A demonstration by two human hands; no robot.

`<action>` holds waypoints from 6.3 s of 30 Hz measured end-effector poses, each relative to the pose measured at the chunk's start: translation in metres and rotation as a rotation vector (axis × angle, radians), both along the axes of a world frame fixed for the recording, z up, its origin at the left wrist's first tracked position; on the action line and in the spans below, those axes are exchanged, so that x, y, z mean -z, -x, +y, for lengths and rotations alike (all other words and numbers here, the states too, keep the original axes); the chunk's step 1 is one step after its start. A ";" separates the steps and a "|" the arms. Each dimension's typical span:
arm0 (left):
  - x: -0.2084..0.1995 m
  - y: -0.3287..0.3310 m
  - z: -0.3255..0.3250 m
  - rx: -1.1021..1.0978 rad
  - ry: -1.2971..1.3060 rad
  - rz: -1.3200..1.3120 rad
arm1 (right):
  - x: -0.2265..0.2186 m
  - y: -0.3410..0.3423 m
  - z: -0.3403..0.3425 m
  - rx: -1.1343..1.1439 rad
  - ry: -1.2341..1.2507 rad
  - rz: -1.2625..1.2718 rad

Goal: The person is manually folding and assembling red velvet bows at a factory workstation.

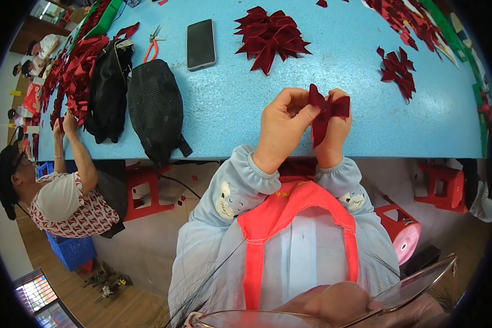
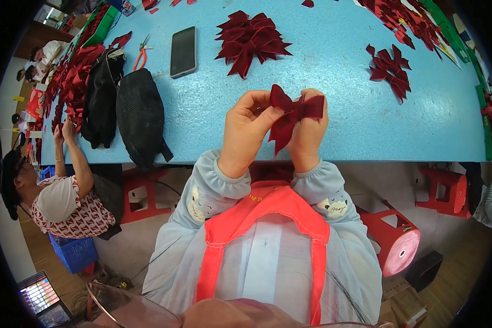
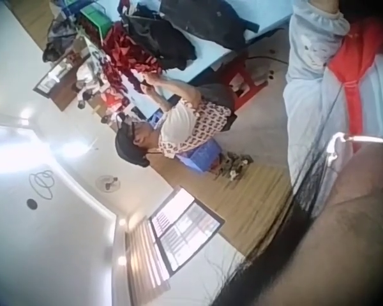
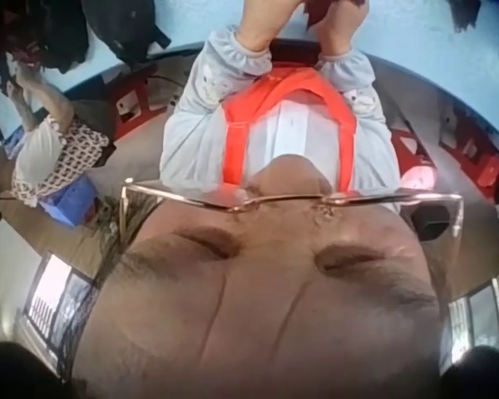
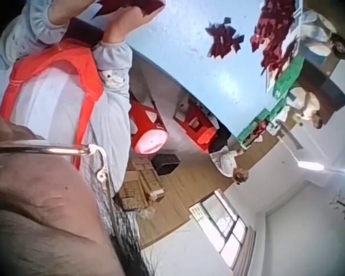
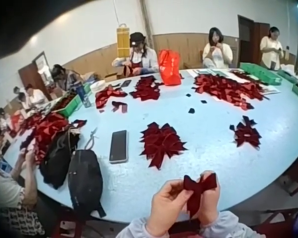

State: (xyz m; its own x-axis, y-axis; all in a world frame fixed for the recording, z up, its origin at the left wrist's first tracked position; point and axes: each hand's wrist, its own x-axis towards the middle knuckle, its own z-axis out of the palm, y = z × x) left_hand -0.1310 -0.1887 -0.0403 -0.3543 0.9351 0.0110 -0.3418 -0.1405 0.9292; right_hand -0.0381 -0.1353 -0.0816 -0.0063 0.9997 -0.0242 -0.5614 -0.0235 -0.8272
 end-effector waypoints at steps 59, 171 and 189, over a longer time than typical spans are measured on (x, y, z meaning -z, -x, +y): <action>0.038 0.007 0.009 -0.030 0.192 -0.080 | 0.015 -0.013 0.004 0.168 -0.689 -0.703; 0.031 -0.006 0.030 0.024 0.196 -0.652 | -0.006 -0.060 0.025 -0.565 -0.138 -0.323; 0.012 -0.026 0.011 0.217 0.102 -0.412 | 0.008 -0.082 0.028 -0.429 -0.153 -0.116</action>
